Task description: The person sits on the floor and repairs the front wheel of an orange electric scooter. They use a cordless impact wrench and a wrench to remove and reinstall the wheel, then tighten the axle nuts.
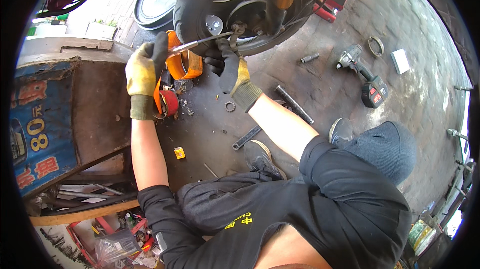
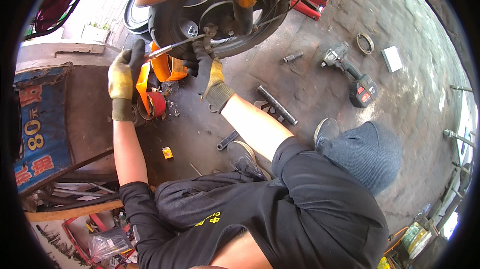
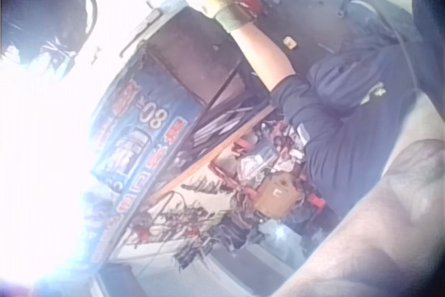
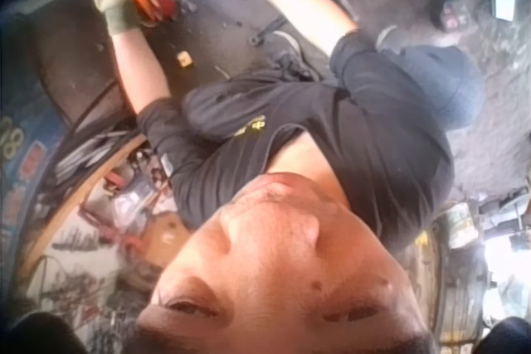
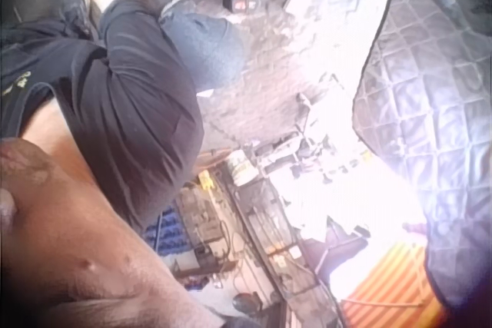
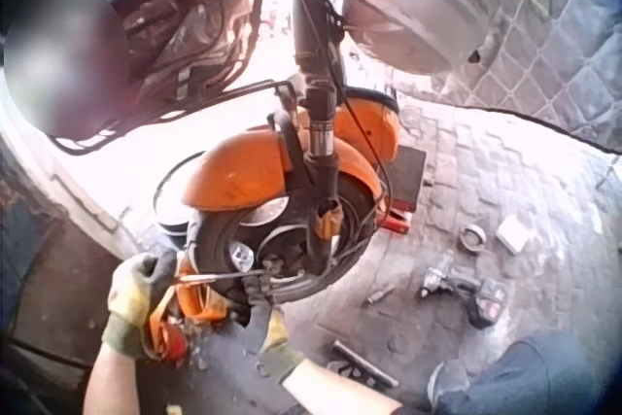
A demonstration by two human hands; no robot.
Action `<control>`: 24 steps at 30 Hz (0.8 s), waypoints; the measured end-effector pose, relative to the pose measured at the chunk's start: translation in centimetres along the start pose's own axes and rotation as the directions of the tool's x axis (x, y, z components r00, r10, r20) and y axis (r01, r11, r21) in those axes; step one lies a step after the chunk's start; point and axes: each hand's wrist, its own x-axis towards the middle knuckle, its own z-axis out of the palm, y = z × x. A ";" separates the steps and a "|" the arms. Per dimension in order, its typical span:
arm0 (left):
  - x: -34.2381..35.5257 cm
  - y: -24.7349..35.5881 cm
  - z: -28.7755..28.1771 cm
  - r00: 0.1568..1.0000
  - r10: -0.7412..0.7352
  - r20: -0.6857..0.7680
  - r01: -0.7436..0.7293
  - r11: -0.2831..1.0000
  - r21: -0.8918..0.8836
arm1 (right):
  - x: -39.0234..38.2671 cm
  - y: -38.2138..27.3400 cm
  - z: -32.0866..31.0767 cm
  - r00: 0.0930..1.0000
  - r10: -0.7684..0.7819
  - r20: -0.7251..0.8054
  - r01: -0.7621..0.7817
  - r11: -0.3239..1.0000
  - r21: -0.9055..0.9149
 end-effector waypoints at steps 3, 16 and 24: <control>0.0 1.0 -0.4 0.997 0.067 -0.040 -0.059 0.982 0.181 | -0.1 0.2 0.1 0.999 -0.006 0.046 0.005 1.000 0.022; -0.5 -1.0 0.8 0.993 0.102 -0.063 -0.078 0.947 0.311 | 1.0 0.7 -1.6 0.970 -0.018 0.244 0.036 0.997 -0.069; -1.3 -3.6 3.1 0.986 0.127 -0.108 -0.075 0.916 0.394 | 1.1 0.3 -2.3 0.924 0.063 0.376 -0.010 0.990 -0.142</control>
